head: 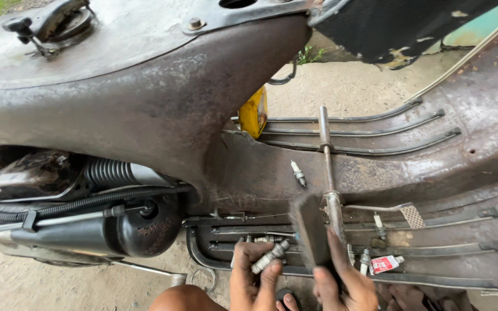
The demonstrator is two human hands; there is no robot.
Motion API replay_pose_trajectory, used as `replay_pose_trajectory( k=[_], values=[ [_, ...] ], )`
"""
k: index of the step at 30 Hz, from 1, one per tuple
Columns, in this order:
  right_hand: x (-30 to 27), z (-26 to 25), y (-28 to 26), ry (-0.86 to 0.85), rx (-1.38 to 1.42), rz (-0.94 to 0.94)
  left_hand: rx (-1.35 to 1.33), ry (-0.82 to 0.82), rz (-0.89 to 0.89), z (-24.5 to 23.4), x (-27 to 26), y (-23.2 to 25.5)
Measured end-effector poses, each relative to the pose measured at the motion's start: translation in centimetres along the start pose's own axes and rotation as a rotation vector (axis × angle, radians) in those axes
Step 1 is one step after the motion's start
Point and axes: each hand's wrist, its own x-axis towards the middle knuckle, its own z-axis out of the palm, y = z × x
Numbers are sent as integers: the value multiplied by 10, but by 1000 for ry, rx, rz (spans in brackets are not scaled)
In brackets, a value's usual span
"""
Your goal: The person scrubs several spark plugs with a wire brush, rotating each plug to clean the metal and ceramic surfaces. The cleaned spark plugs are placed on the motorcycle's footboard alongside other plugs and tools.
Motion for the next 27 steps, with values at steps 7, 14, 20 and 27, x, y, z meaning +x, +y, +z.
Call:
replay_pose_trajectory(
  k=[7, 14, 20, 27],
  values=[
    [-5, 15, 8, 36, -68, -134, -13, -34, -49, 13, -25, -21],
    [-21, -22, 86, -8, -461, 55, 449, -298, -188, 36, -48, -28],
    [3, -13, -18, 168, 147, 388, 423, -274, -223, 41, -52, -50],
    [6, -16, 13, 21, 345, 143, 344, -22, -91, 41, -35, -13]
  ],
)
